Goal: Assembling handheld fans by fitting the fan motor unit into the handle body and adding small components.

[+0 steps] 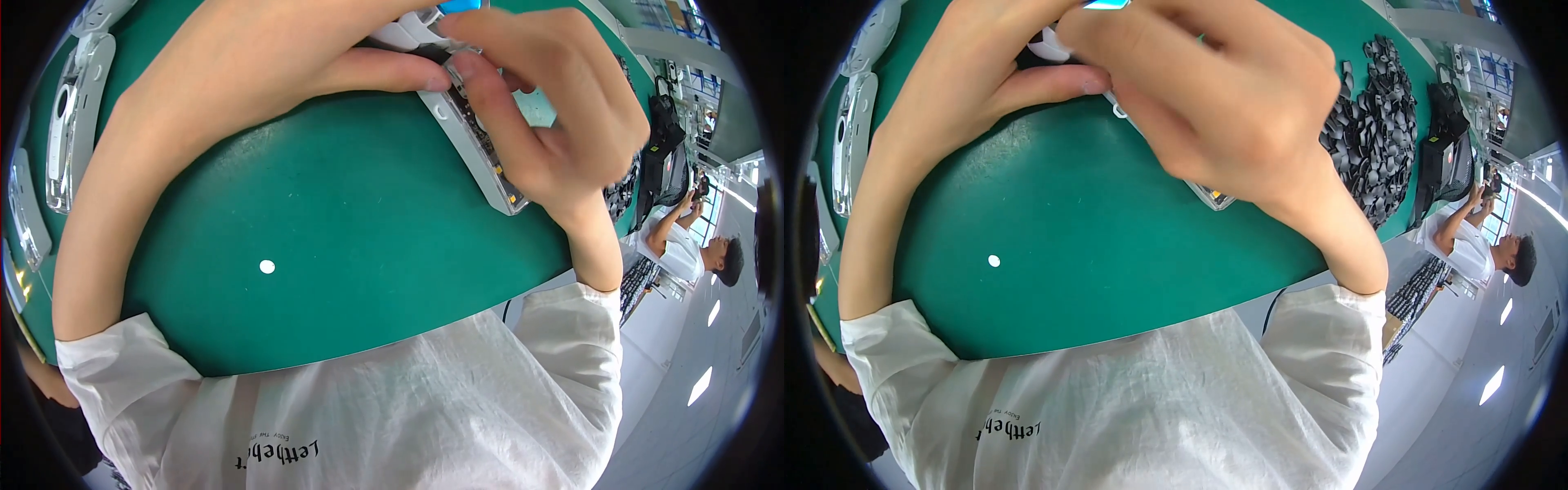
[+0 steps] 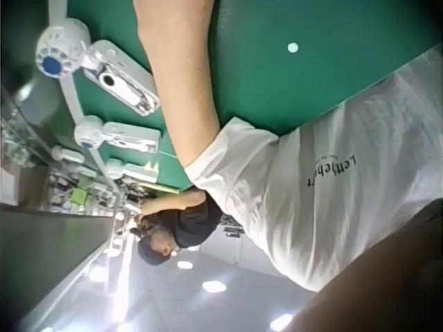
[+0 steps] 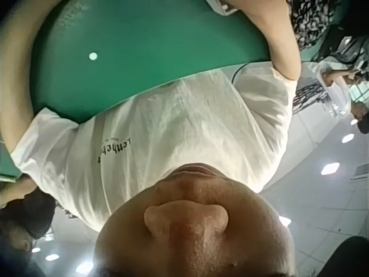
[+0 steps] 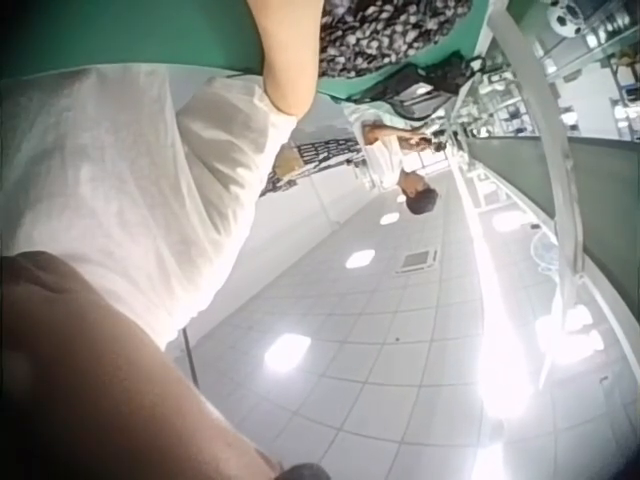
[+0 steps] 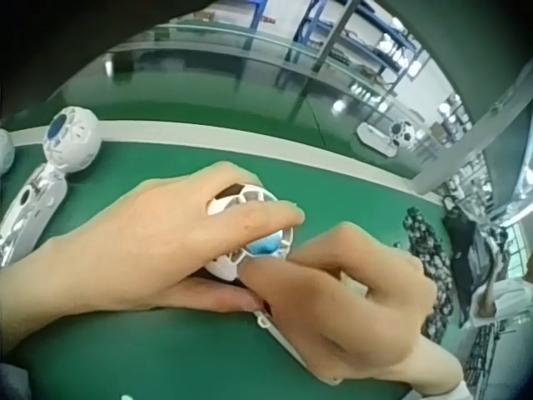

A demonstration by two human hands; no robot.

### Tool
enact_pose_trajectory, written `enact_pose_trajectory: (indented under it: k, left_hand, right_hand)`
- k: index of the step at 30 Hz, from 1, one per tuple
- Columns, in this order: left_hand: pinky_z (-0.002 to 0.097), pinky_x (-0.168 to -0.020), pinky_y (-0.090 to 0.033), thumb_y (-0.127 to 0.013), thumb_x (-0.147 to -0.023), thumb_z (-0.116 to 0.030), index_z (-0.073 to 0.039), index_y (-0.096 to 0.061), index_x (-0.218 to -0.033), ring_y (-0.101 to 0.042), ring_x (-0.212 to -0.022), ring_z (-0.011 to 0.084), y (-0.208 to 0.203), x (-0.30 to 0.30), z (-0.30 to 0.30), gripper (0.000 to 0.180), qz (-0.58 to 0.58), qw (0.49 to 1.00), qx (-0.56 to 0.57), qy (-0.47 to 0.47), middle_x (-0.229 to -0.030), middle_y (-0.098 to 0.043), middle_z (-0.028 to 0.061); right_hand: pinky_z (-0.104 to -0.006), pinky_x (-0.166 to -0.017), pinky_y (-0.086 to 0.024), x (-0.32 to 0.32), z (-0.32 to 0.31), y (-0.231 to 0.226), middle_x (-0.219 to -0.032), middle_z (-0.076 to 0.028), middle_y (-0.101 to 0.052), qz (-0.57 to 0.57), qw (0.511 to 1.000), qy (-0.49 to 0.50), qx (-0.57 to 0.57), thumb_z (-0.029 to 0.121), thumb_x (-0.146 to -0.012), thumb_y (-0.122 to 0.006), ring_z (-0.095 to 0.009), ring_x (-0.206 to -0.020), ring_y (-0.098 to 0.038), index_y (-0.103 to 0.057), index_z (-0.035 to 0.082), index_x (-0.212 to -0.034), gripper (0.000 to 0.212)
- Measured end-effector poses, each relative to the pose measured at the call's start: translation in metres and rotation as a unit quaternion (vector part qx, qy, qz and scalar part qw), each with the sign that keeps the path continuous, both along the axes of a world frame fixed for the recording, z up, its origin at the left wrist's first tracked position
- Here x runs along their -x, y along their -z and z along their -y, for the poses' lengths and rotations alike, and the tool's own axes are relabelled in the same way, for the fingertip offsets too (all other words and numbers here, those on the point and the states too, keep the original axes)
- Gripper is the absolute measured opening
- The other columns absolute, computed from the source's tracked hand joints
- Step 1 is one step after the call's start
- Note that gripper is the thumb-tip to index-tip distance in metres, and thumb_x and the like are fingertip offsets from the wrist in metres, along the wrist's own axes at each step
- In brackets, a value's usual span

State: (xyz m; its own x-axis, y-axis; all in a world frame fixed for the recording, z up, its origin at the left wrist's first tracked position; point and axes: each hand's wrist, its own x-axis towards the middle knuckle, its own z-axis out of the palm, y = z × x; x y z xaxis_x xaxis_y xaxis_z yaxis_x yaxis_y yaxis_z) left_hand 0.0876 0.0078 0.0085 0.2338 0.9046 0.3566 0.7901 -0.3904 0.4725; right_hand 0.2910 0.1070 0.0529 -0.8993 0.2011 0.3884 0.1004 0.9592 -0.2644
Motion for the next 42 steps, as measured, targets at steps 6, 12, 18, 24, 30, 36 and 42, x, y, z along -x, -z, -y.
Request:
enact_pose_trajectory:
  k: [6, 12, 18, 24, 30, 36, 42]
  left_hand:
    - [0.0391, -0.077, -0.060, -0.082, -0.082, -0.032, -0.018, -0.057, -0.140, -0.070, -0.099, 0.0348, -0.004, 0.006, -0.001, 0.065, -0.013, 1.000, -0.003, -0.002, -0.126, -0.060, 0.0187]
    - [0.0371, -0.076, -0.060, -0.083, -0.079, -0.032, -0.020, -0.058, -0.139, -0.071, -0.097, 0.0324, -0.006, 0.007, 0.000, 0.067, -0.084, 0.994, -0.071, -0.007, -0.125, -0.062, 0.0167]
    - [0.0365, -0.076, -0.059, -0.085, -0.077, -0.032, -0.020, -0.059, -0.137, -0.071, -0.096, 0.0319, 0.019, -0.004, -0.012, 0.066, 0.038, 0.989, -0.139, 0.027, -0.121, -0.064, 0.0152]
    - [0.0373, -0.075, -0.057, -0.086, -0.077, -0.035, -0.017, -0.061, -0.133, -0.067, -0.094, 0.0315, 0.019, -0.009, -0.010, 0.064, 0.125, 0.969, -0.202, 0.060, -0.114, -0.064, 0.0130]
    - [0.0394, -0.074, -0.054, -0.087, -0.077, -0.038, -0.012, -0.062, -0.127, -0.062, -0.093, 0.0314, 0.003, -0.018, -0.001, 0.061, 0.034, 0.995, -0.090, -0.020, -0.107, -0.064, 0.0110]
    - [0.0399, -0.072, -0.051, -0.086, -0.079, -0.037, -0.010, -0.063, -0.121, -0.060, -0.089, 0.0314, 0.011, -0.021, -0.011, 0.055, 0.036, 0.994, -0.091, -0.040, -0.097, -0.063, 0.0120]
    - [0.0416, -0.076, -0.050, -0.085, -0.079, -0.033, -0.008, -0.064, -0.117, -0.061, -0.092, 0.0334, 0.013, -0.025, -0.010, 0.050, 0.069, 0.993, -0.077, -0.065, -0.096, -0.063, 0.0133]
  right_hand:
    - [-0.0270, -0.052, -0.046, 0.001, 0.002, -0.001, -0.077, -0.007, -0.062, 0.004, 1.000, -0.009, 0.005, -0.006, -0.073, -0.081, -0.015, -0.059, -0.062, -0.070, 0.004, -0.090, 0.023]
    - [-0.0271, -0.053, -0.047, -0.005, 0.000, -0.005, -0.079, -0.007, -0.063, 0.006, 1.000, -0.022, 0.010, -0.007, -0.071, -0.081, -0.016, -0.061, -0.062, -0.071, 0.005, -0.091, 0.025]
    - [-0.0272, -0.054, -0.047, 0.002, 0.001, -0.003, -0.082, -0.007, -0.063, 0.008, 0.999, -0.037, 0.013, -0.008, -0.070, -0.081, -0.016, -0.063, -0.062, -0.071, 0.005, -0.093, 0.028]
    - [-0.0273, -0.055, -0.048, 0.003, 0.000, -0.003, -0.085, -0.007, -0.064, 0.008, 0.999, -0.046, 0.018, -0.009, -0.069, -0.081, -0.016, -0.066, -0.062, -0.071, 0.005, -0.094, 0.031]
    - [-0.0273, -0.057, -0.048, -0.001, -0.007, -0.006, -0.087, -0.007, -0.064, 0.009, 0.999, -0.047, 0.014, -0.010, -0.067, -0.081, -0.016, -0.068, -0.062, -0.071, 0.006, -0.096, 0.034]
    - [-0.0246, -0.064, -0.048, 0.005, -0.010, -0.008, -0.091, -0.002, -0.062, 0.042, 0.955, 0.113, 0.270, -0.003, -0.075, -0.082, -0.010, -0.077, -0.061, -0.063, 0.006, -0.111, 0.042]
    - [-0.0310, -0.080, -0.052, 0.008, 0.008, -0.026, -0.107, -0.008, -0.064, 0.036, 0.963, 0.135, 0.231, 0.009, -0.074, -0.089, -0.017, -0.093, -0.064, -0.059, 0.004, -0.123, 0.057]
